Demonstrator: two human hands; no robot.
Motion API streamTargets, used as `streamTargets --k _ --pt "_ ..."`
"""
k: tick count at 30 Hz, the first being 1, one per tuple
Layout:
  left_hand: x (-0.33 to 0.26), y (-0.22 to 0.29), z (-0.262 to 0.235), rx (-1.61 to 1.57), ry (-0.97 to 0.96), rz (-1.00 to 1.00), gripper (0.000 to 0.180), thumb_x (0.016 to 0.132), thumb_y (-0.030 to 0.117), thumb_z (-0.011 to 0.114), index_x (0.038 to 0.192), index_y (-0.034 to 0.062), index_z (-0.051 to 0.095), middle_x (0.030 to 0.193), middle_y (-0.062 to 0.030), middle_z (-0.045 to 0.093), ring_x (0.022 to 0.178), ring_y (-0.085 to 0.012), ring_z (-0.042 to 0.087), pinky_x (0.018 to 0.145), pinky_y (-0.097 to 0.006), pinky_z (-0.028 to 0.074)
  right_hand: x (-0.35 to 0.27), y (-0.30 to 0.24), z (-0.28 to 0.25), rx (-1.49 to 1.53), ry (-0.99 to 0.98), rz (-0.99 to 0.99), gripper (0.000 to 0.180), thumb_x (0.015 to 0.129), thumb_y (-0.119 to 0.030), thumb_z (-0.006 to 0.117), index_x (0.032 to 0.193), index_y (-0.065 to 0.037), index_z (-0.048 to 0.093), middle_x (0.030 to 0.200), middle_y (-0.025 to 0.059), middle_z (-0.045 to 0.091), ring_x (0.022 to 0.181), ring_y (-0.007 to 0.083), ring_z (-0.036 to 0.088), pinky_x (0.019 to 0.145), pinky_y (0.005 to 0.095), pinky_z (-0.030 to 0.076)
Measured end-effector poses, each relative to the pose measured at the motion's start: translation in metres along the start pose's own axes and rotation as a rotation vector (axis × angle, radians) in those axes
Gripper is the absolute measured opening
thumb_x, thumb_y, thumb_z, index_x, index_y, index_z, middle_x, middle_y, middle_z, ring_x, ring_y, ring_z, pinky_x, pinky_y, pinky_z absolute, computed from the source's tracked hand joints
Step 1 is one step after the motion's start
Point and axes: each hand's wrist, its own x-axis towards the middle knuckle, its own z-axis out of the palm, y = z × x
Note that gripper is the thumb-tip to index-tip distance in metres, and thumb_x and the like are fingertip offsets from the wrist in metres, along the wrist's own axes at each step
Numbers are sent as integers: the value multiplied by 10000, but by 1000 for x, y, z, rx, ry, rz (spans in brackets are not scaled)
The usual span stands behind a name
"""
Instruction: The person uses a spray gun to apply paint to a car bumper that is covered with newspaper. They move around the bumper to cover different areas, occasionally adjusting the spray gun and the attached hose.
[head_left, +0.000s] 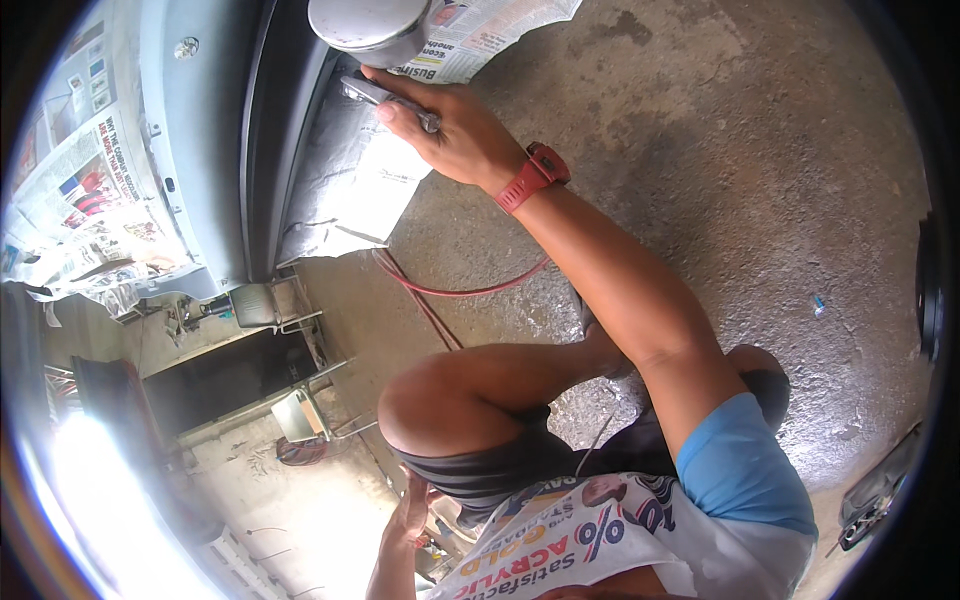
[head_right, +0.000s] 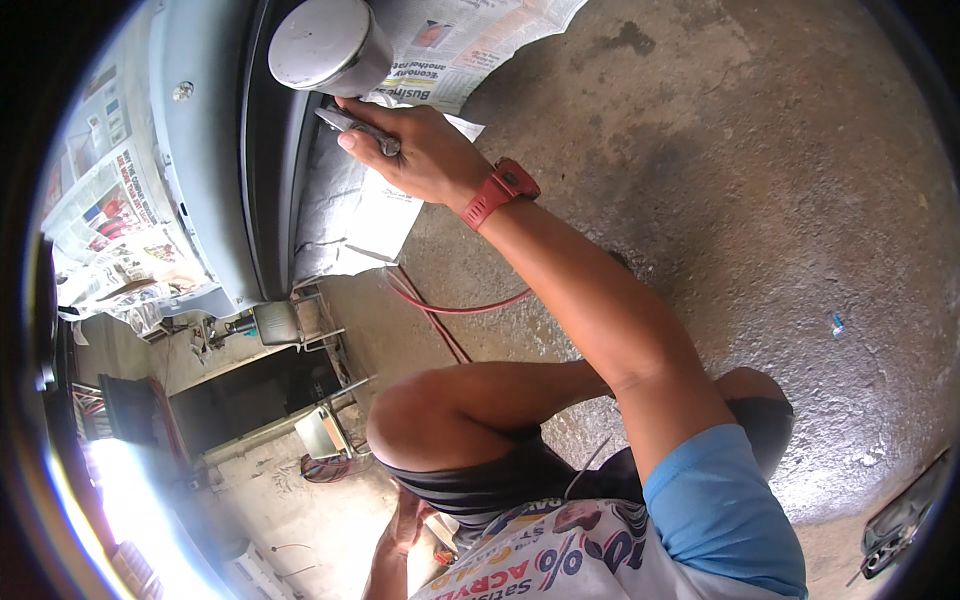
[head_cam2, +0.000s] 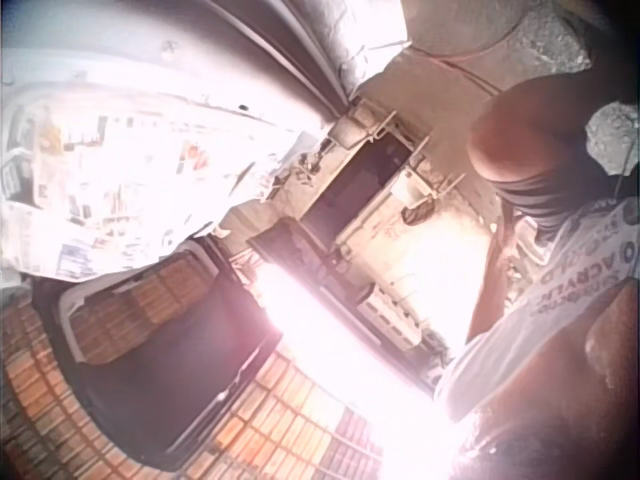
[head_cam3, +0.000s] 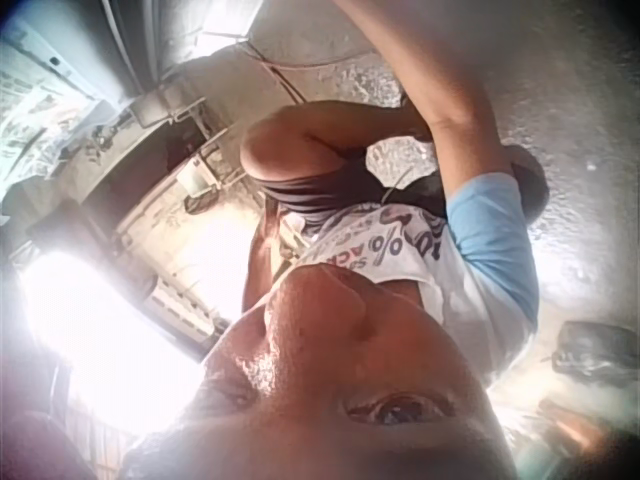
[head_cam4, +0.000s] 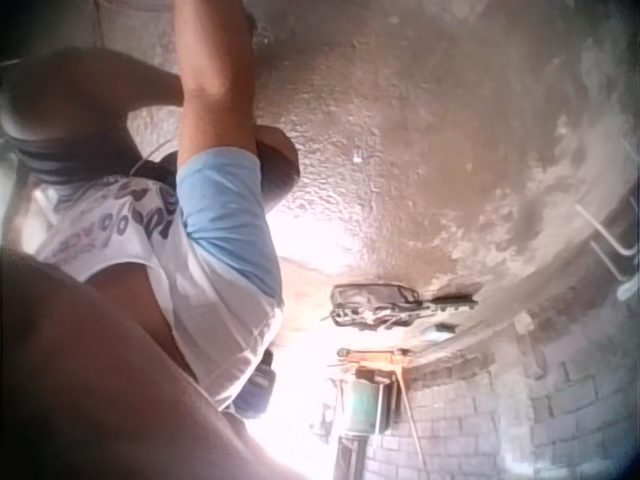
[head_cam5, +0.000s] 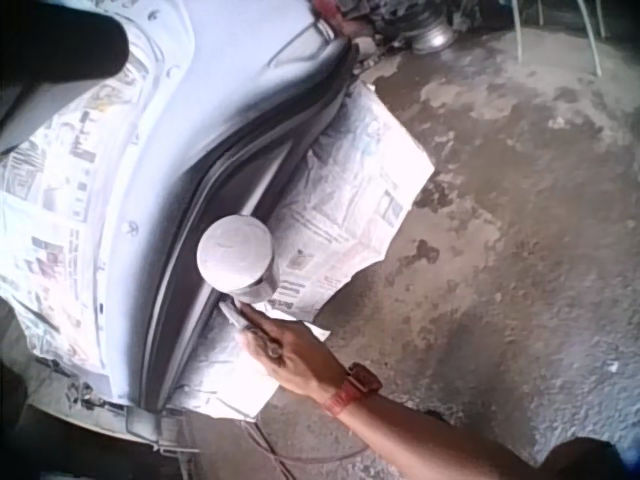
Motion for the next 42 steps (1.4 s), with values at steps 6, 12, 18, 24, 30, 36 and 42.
streamTargets --k 6,12,18,24,30,36,42 --pt "-18 28 -3 457 112 232 1077 1014 849 351 1738 66 196 1692 -198 423 1552 -321 424 1257 -509 344 -27 2 -1 91 -99 157 579 1131 -533 551 1590 -184 597 1034 113 819 974 186 780 915 373 599" --pt "-13 99 95 562 354 938 1285 892 831 679 1706 -30 181 1686 -308 349 1571 -440 354 1274 -566 310 -42 -6 -21 218 26 91 608 1124 -587 535 1555 -171 637 855 42 714 796 137 665 783 337 576" --pt "20 137 102 870 261 1470 1059 889 758 735 1591 9 476 1594 -307 503 1491 -518 466 1231 -657 352 -15 -44 -120 79 272 23 637 1141 -566 512 1564 -101 617 811 -7 680 809 106 624 802 300 539" --pt "46 215 141 942 147 1559 888 881 615 811 1514 38 578 1558 -282 545 1477 -510 484 1220 -645 368 22 -81 -222 -115 507 -93 585 1138 -494 565 1538 -72 630 888 60 745 811 121 660 838 328 556" --pt "85 300 203 919 -117 1678 805 795 395 920 1484 100 624 1557 -198 571 1436 -474 524 1220 -603 370 -3 -115 -237 -305 369 -18 549 1153 -461 543 1543 -84 630 922 90 757 844 140 705 889 331 575" --pt "120 365 290 759 -310 1802 693 861 436 869 1436 106 667 1503 -150 626 1393 -390 578 1179 -584 403 29 -143 -244 -313 287 212 596 1163 -494 503 1544 -51 621 897 59 741 827 133 686 843 326 576" --pt "124 393 336 767 -367 1799 627 898 465 832 1392 105 692 1453 -157 663 1345 -391 611 1138 -560 440 84 -166 -274 -416 564 173 682 1128 -628 465 1570 -130 613 936 39 753 813 104 683 606 267 538"
